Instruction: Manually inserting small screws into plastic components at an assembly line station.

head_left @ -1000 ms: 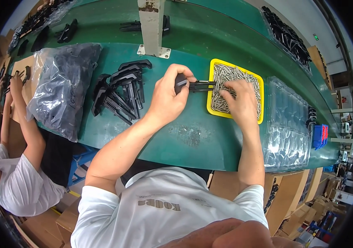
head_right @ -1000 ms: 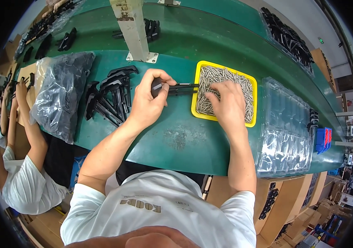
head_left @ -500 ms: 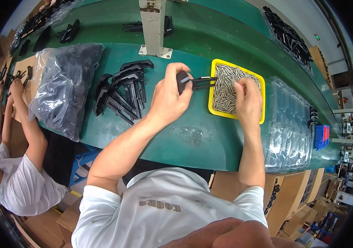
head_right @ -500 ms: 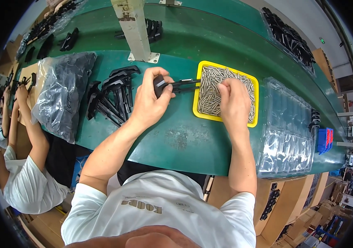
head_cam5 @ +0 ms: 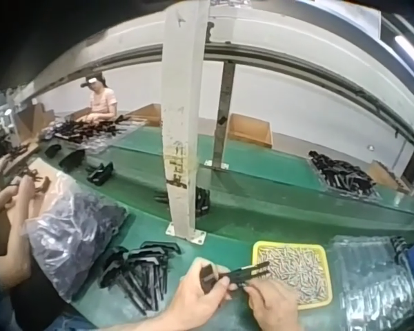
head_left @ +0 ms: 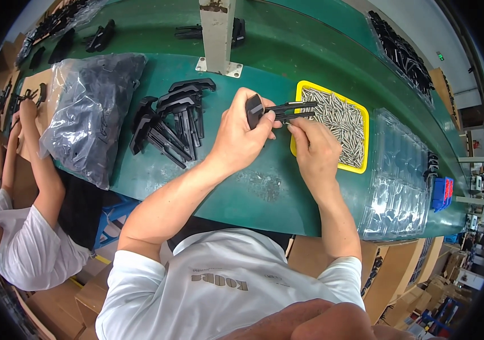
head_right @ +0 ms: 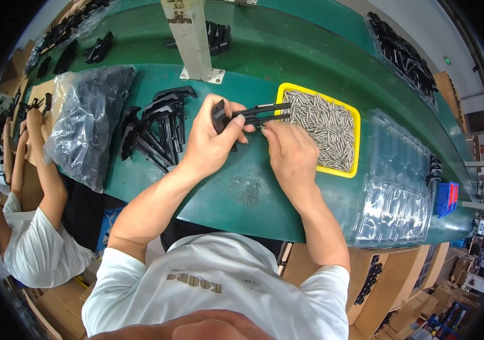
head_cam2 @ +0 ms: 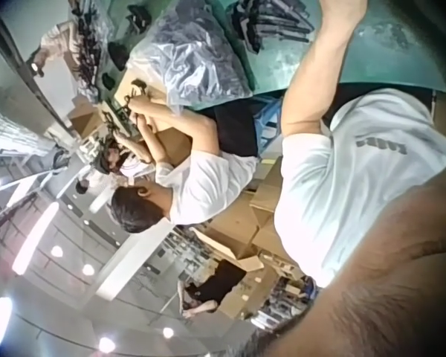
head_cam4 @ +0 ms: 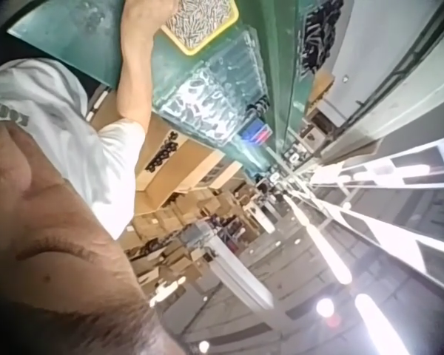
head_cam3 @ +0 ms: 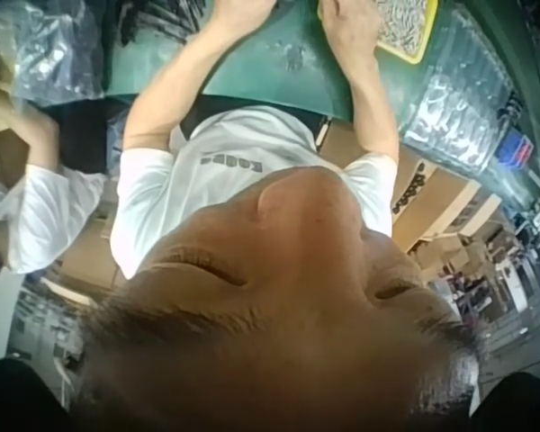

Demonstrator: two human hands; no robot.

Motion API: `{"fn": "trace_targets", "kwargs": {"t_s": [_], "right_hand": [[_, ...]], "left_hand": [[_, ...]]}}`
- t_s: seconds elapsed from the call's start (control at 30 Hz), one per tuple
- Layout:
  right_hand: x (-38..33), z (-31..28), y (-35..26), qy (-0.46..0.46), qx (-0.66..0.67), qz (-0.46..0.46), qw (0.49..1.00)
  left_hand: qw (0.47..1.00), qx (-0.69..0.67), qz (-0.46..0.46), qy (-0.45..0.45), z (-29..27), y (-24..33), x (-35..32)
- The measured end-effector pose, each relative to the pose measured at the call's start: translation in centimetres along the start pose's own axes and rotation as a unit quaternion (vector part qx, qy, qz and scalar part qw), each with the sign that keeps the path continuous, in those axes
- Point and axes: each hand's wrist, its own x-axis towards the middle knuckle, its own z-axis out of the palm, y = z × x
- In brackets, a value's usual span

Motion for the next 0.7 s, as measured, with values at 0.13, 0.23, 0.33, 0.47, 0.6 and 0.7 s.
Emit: {"fn": "trace_targets", "kwargs": {"t_s": [0.13,0.23,0.33,0.47,0.6,0.7], "right_hand": [[-0.1,-0.04,-0.38,0.022,-0.017,-0.004,1.0],[-0.1,0.24,-0.38,0.028,-0.024,-0.027,0.999],[-0.14,0.42,-0.34,0.035,-0.03,-0.05,0.998],[-0.16,0.48,-0.36,0.051,-0.049,-0.081,0.994],[0.06,0.61,-0.58,0.066,-0.049,-0.08,0.993],[-0.09,0.46,-0.58,0.063,-0.042,-0.047,0.996]], "left_hand": [[0.998,0.049,-0.03,0.0,-0.19,0.43,-0.04],[0.998,0.06,-0.013,-0.005,-0.24,0.25,-0.13],[0.997,0.072,0.004,-0.011,-0.25,-0.01,-0.18],[0.997,0.073,0.022,-0.017,-0.22,-0.36,-0.2],[0.996,0.08,0.046,-0.015,-0.05,-0.5,-0.28],[0.997,0.063,0.04,-0.013,-0.08,-0.29,-0.27]]}}
